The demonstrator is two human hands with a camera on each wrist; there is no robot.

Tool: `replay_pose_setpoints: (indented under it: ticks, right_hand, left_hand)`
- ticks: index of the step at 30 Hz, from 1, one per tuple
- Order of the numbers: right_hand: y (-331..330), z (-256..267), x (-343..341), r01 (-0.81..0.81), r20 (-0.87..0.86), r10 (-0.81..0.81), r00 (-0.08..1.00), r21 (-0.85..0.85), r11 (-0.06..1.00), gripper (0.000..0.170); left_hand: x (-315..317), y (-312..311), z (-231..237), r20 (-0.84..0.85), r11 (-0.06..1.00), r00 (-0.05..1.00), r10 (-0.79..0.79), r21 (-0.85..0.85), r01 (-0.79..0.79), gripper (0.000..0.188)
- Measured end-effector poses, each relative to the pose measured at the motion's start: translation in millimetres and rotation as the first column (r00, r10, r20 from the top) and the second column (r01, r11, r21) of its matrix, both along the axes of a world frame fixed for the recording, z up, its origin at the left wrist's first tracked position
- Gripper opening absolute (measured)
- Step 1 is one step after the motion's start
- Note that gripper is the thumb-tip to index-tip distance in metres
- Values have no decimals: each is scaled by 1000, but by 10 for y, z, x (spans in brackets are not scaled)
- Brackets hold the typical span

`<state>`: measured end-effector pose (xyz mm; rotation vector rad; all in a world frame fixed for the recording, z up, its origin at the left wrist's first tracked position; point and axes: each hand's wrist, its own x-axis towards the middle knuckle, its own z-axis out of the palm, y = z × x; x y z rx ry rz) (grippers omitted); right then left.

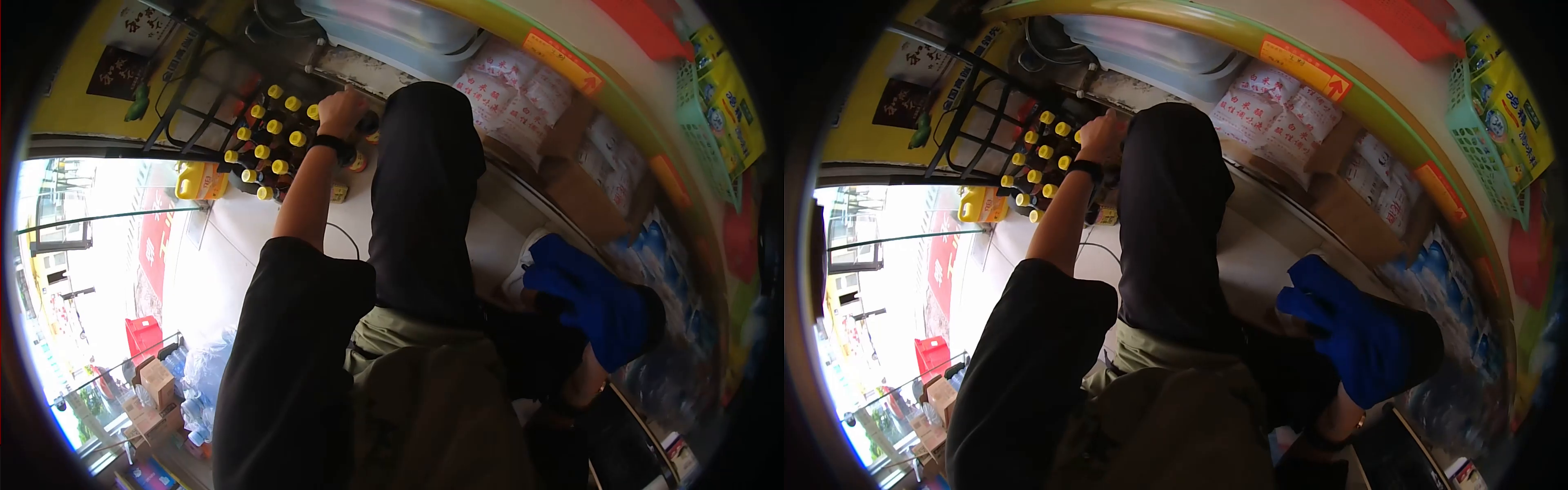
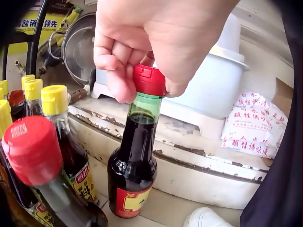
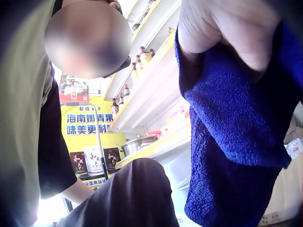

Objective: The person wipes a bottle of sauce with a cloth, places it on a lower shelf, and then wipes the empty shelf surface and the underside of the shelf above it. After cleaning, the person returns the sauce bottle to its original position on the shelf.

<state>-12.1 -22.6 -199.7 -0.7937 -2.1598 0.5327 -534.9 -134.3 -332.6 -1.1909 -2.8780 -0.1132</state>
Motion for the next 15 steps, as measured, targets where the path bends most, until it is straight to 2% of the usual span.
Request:
replay_pose_setpoints:
  ticks: [2,3,5,6,8,13,15]
  right_hand:
    - [-17,-59,-65,164,-175,-164,971,-18,986,37]
    - [-20,-17,-107,169,-173,-169,970,-15,986,37]
    - [-50,103,-183,74,-128,-79,989,-43,996,39]
    - [-63,79,-181,78,-124,-83,989,-44,996,39]
    - [-92,13,-185,37,-339,-107,935,-206,978,39]
    - [-105,81,-276,41,-272,-87,958,-172,984,42]
    - [-123,93,-288,39,-230,-73,970,-145,989,44]
  left_hand:
    - [10,3,-103,-14,999,999,39,-31,-40,28]
    - [2,4,-157,-14,997,998,63,-51,-63,28]
    - [-7,-27,-233,-3,996,998,63,-57,-63,29]
    - [-11,-41,-253,4,996,998,68,-64,-67,29]
    - [-16,-78,-277,23,994,996,87,-67,-85,30]
    - [-68,-123,-260,76,989,988,135,-79,-129,32]
    - [-81,-123,-241,117,982,980,160,-123,-146,25]
